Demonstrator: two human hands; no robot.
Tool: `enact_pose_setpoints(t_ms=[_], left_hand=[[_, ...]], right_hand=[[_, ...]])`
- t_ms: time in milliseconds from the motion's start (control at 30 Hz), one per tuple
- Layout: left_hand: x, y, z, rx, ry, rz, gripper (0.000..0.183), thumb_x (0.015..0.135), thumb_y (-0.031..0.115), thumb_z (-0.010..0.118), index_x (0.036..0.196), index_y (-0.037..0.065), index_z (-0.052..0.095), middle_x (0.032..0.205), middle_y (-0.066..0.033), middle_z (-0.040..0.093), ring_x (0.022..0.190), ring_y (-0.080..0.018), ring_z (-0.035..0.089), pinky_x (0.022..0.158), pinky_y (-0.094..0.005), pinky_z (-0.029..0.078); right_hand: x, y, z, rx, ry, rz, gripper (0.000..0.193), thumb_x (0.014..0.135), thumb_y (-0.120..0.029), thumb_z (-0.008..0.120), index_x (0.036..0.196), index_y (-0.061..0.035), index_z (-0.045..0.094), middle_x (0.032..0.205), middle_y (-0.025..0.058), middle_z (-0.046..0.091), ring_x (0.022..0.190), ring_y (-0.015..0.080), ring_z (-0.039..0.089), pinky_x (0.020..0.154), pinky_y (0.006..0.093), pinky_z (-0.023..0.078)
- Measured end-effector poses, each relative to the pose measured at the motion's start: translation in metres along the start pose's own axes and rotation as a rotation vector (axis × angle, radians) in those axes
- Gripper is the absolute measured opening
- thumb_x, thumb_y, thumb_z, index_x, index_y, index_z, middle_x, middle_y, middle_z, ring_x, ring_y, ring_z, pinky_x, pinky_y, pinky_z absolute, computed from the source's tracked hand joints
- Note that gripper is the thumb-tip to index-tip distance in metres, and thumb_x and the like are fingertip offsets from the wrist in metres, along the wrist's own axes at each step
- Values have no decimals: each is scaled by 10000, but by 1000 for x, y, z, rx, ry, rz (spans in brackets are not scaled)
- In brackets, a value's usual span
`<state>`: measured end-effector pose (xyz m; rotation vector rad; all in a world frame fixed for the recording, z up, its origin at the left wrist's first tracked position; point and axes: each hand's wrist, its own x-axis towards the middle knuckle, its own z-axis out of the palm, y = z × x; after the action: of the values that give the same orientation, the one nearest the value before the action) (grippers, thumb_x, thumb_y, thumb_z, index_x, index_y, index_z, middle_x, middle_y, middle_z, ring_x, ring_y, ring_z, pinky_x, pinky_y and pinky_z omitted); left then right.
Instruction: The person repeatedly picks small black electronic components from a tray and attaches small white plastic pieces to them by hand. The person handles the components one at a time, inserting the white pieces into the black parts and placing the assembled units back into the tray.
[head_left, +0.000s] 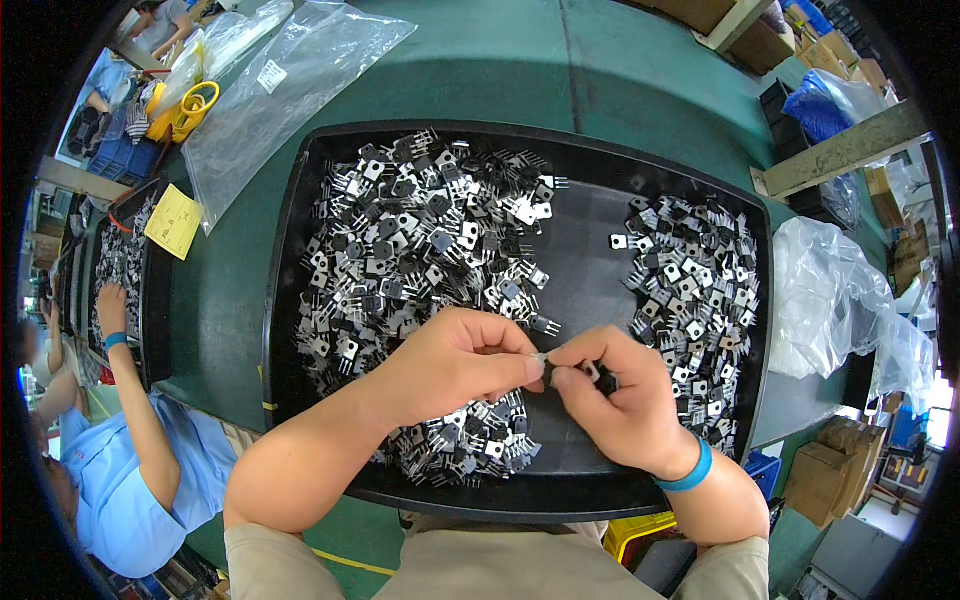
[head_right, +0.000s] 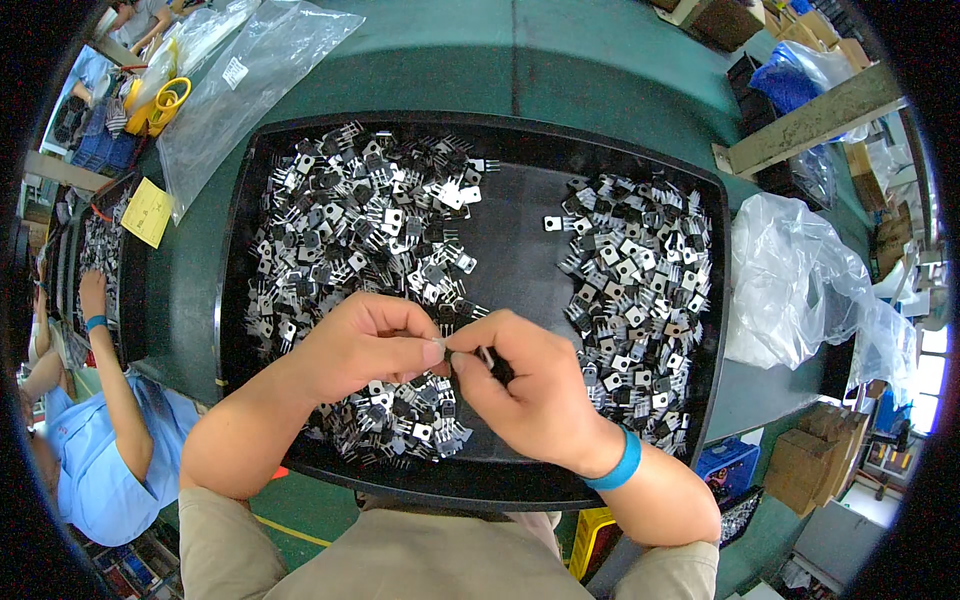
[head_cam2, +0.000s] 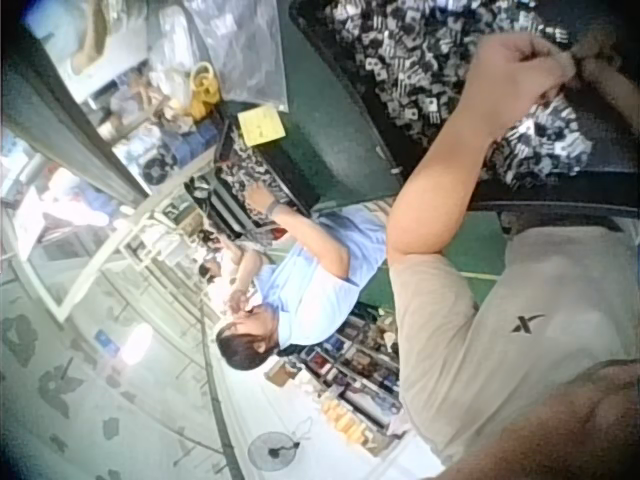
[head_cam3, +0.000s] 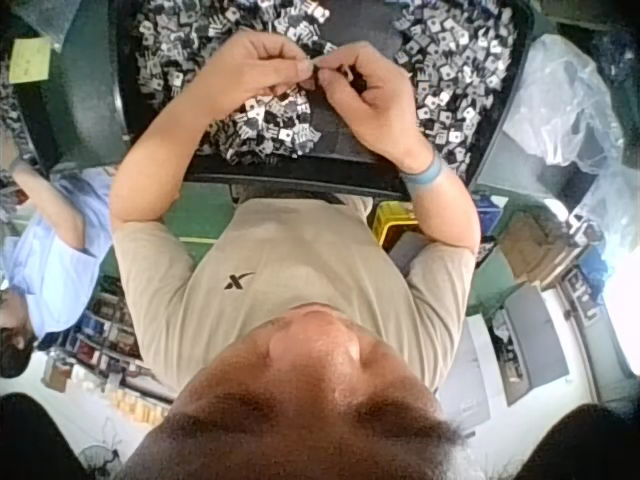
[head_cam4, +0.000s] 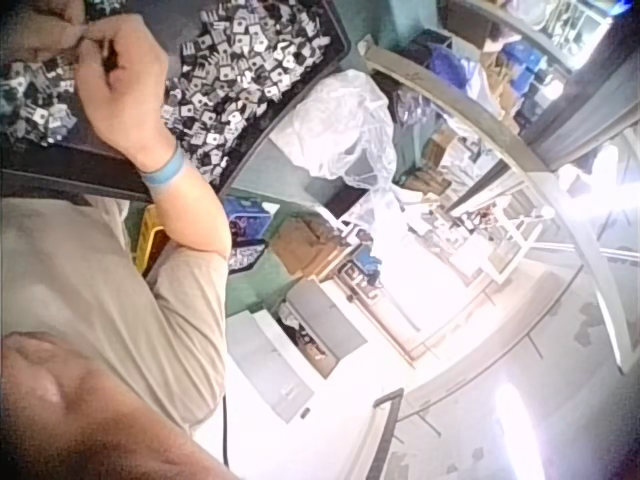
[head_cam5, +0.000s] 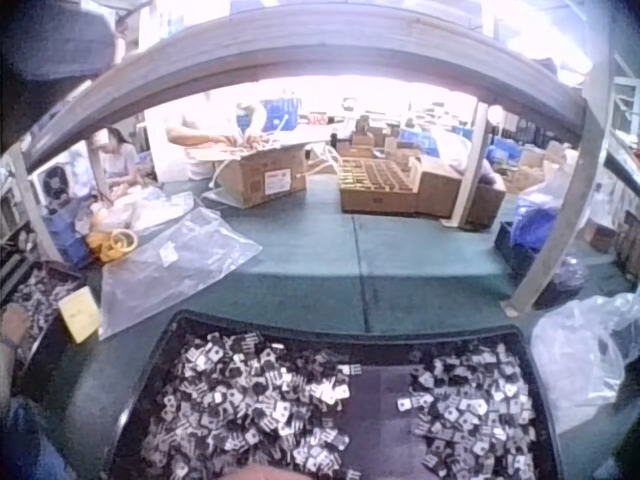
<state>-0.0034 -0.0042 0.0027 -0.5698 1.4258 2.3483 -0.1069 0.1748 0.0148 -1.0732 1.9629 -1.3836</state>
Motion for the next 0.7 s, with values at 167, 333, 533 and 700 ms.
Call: enact_pose_setpoints(t_ms=[167, 333, 533, 700], left_hand=[[0, 3, 0, -201, 26, 31, 100, 881, 84, 592, 855, -6, 627, 670, -5, 583, 565, -42, 476, 472, -185, 329], [-1, -1, 1, 93, 59, 82, 54, 848, 52, 620, 842, -2, 623, 668, 15, 570, 562, -28, 467, 484, -180, 334], [2, -10, -1, 228, 86, 148, 37, 828, 47, 654, 811, 15, 647, 702, 34, 595, 597, 0, 484, 517, -172, 365], [-1, 0, 1, 210, 59, 80, 40, 825, 51, 652, 838, 14, 643, 726, 27, 602, 622, -4, 493, 526, -173, 370]], right_hand=[[-3, 5, 0, 107, 63, 39, 131, 802, 14, 630, 926, -12, 594, 782, 86, 636, 680, 134, 611, 618, 265, 472], [-1, 4, 2, 23, 19, -35, 153, 805, 16, 630, 946, -12, 579, 792, 87, 637, 696, 136, 616, 630, 264, 473], [0, 1, 4, 29, -51, 60, 136, 825, -1, 627, 953, -8, 580, 810, 73, 627, 732, 130, 603, 669, 260, 474], [4, 1, -3, 299, -72, 359, 151, 841, -50, 661, 968, -17, 588, 844, 22, 608, 793, 101, 562, 716, 224, 447]])
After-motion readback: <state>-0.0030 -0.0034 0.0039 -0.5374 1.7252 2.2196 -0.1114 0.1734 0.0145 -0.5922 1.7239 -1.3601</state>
